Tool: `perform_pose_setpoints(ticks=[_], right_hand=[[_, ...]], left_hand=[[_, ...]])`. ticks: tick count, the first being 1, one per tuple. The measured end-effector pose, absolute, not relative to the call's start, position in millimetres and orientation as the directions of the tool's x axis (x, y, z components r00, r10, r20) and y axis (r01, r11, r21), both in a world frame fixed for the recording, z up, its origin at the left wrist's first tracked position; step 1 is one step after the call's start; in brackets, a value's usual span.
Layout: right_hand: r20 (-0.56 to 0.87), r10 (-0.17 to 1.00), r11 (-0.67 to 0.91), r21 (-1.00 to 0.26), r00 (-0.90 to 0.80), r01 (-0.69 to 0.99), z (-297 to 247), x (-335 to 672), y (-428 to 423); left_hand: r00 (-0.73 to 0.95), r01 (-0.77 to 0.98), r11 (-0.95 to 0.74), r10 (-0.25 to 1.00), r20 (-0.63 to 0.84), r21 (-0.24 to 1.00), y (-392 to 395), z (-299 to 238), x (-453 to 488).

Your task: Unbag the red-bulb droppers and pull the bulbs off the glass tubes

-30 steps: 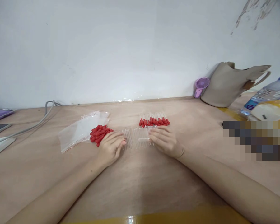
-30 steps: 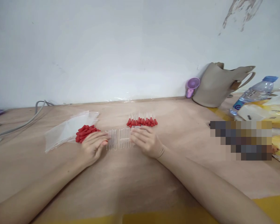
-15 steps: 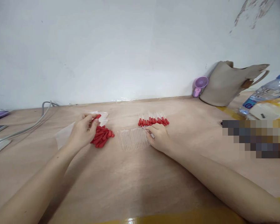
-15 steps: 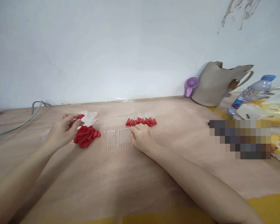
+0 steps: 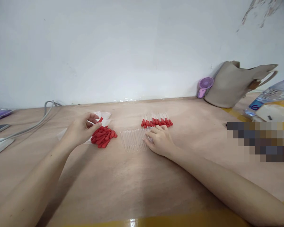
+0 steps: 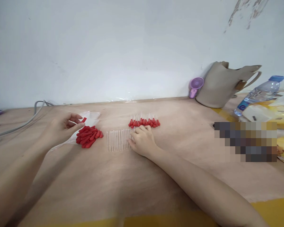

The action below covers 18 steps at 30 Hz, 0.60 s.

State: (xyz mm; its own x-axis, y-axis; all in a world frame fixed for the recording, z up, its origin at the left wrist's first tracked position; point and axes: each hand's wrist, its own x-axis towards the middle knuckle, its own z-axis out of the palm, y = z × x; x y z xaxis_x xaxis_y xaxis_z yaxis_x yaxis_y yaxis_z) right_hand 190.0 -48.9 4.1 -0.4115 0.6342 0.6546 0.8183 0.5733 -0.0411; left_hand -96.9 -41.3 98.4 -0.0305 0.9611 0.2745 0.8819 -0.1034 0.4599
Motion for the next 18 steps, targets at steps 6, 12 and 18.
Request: perform_pose_setpoints(ticks=[6,12,18], right_hand=[[0.621,0.630,0.628,-0.055,-0.466,0.776,2,190,-48],[0.647,0.611,0.658,-0.094,-0.457,0.747,3,191,-50],[0.711,0.579,0.674,-0.142,-0.399,0.725,-3,201,-52]], left_hand=[[-0.052,0.909,-0.043,0.975,0.216,0.415,-41,99,-97],[-0.043,0.910,-0.044,0.979,0.198,0.413,-39,98,-101],[-0.003,0.922,-0.056,0.988,0.154,0.382,-33,94,-111]])
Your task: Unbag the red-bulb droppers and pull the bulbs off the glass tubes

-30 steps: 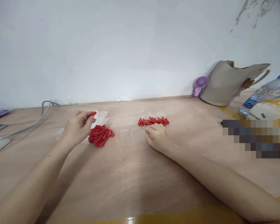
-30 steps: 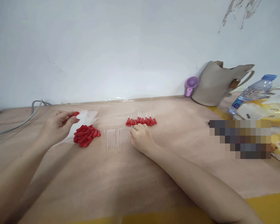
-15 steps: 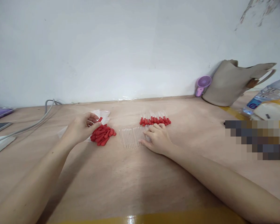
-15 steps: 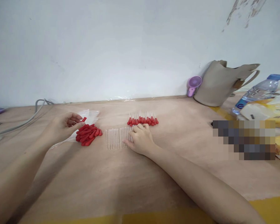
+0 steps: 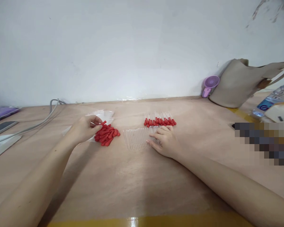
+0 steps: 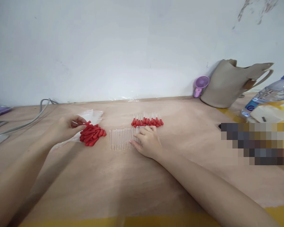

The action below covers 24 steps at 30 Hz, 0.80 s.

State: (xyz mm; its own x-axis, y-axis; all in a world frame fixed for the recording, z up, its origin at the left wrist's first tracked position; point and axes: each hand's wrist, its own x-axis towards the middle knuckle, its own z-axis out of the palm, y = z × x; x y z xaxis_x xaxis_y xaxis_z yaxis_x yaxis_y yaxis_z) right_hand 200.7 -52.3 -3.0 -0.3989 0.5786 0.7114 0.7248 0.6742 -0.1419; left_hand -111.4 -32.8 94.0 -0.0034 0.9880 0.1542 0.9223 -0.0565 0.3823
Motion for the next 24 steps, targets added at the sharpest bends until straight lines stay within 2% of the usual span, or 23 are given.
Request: perform_pose_setpoints(ticks=[10,15,17,19,21,24], right_hand=[[0.751,0.542,0.685,-0.135,-0.377,0.716,-7,202,-51],[0.765,0.527,0.696,-0.138,-0.371,0.705,-7,205,-52],[0.767,0.527,0.695,-0.139,-0.367,0.705,-7,205,-52],[0.764,0.529,0.694,-0.138,-0.371,0.706,-8,205,-51],[0.759,0.531,0.695,-0.136,-0.377,0.706,-8,205,-51],[0.752,0.539,0.696,-0.142,-0.380,0.704,-8,205,-51]], left_hand=[[0.026,0.981,-0.055,0.987,0.156,0.186,-30,87,-112],[0.010,0.983,-0.038,0.988,0.154,0.179,-30,90,-116],[0.008,0.984,-0.047,0.975,0.221,0.173,-31,91,-113],[0.041,0.980,-0.107,0.934,0.356,0.169,-33,90,-101],[0.135,0.957,-0.237,0.872,0.470,0.165,-32,84,-79],[0.339,0.880,-0.438,0.851,0.402,0.184,-23,70,-34]])
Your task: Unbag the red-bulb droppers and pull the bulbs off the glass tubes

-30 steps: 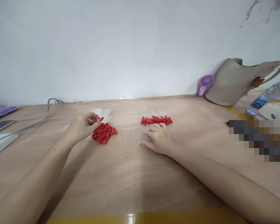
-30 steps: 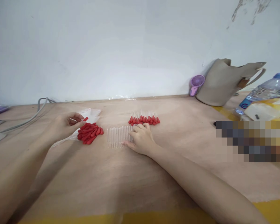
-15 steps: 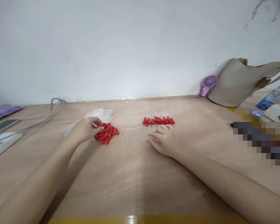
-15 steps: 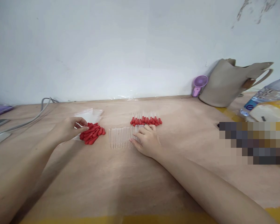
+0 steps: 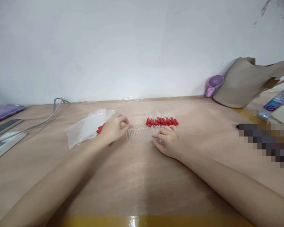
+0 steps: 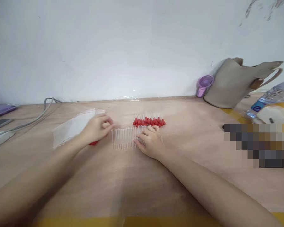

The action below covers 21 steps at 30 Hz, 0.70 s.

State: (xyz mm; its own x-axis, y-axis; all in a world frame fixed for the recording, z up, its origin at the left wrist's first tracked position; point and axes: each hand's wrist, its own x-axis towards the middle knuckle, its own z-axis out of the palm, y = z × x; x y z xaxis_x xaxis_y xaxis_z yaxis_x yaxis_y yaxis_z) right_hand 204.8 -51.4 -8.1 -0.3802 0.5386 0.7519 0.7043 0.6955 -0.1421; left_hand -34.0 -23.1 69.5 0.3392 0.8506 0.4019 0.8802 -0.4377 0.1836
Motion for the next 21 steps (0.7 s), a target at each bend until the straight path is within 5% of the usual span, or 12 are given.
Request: perform_pose_setpoints(ticks=[5,12,21], right_hand=[[0.737,0.563,0.691,-0.170,-0.375,0.703,-7,206,-52],[0.726,0.580,0.678,-0.179,-0.369,0.713,-7,206,-53],[0.719,0.587,0.677,-0.183,-0.372,0.713,-6,206,-52]], left_hand=[[0.229,0.884,-0.297,0.948,0.220,0.361,10,48,34],[0.124,0.899,-0.116,0.992,0.008,0.421,47,44,60],[0.062,0.881,-0.038,0.997,-0.035,0.472,52,47,57]])
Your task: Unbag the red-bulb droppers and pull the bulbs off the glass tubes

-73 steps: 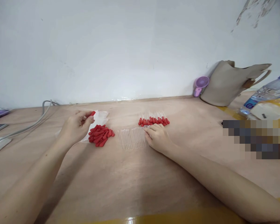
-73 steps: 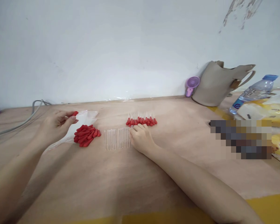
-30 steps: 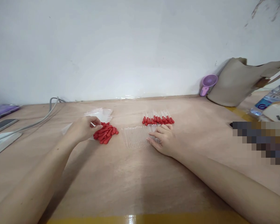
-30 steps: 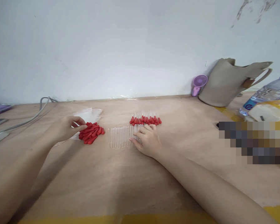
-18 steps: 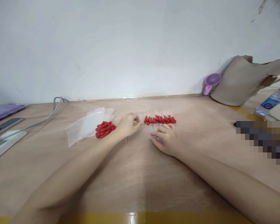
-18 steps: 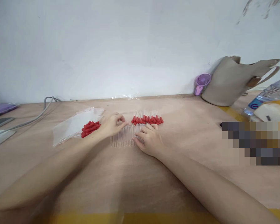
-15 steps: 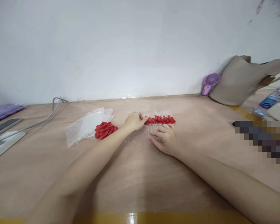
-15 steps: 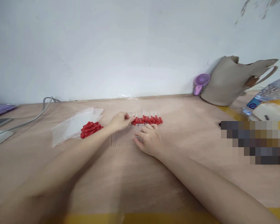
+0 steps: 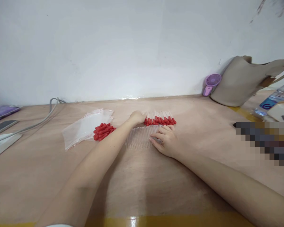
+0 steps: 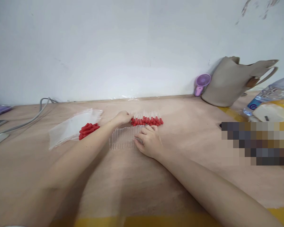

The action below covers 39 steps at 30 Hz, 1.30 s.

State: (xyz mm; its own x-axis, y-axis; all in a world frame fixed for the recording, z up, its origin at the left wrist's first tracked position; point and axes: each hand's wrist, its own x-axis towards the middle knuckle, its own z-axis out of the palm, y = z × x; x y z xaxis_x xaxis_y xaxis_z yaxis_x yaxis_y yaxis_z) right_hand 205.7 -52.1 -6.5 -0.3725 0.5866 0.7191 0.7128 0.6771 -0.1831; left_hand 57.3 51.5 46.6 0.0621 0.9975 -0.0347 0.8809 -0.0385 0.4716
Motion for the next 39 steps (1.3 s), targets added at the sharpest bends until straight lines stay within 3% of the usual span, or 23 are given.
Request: perform_pose_setpoints(ticks=[9,14,15,17,21,24,33,39], right_hand=[[0.746,0.592,0.654,-0.226,-0.303,0.722,-6,207,-52],[0.855,0.504,0.629,-0.269,-0.119,0.729,0,209,-53],[0.872,0.477,0.624,-0.249,-0.109,0.741,2,209,-54],[0.888,0.433,0.622,-0.167,-0.158,0.765,4,209,-56],[0.819,0.400,0.690,0.026,-0.411,0.723,8,205,-62],[0.734,0.380,0.766,0.092,-0.564,0.636,8,200,-65],[0.697,0.354,0.865,0.009,-0.624,0.501,-6,195,-55],[0.705,0.326,0.900,-0.028,-0.629,0.434,-10,194,-54]], left_hand=[[0.105,0.872,-0.113,0.994,0.042,0.476,50,52,38],[0.225,0.846,-0.292,0.954,0.197,0.446,7,53,10],[0.300,0.834,-0.401,0.906,0.299,0.379,-7,50,3],[0.404,0.798,-0.538,0.812,0.420,0.271,-33,41,-11],[0.431,0.733,-0.652,0.667,0.607,0.196,-68,20,-26],[0.464,0.671,-0.726,0.567,0.680,0.148,-76,8,-26],[0.500,0.670,-0.738,0.530,0.685,0.082,-76,3,-20],[0.600,0.597,-0.800,0.399,0.693,-0.056,-73,4,-12]])
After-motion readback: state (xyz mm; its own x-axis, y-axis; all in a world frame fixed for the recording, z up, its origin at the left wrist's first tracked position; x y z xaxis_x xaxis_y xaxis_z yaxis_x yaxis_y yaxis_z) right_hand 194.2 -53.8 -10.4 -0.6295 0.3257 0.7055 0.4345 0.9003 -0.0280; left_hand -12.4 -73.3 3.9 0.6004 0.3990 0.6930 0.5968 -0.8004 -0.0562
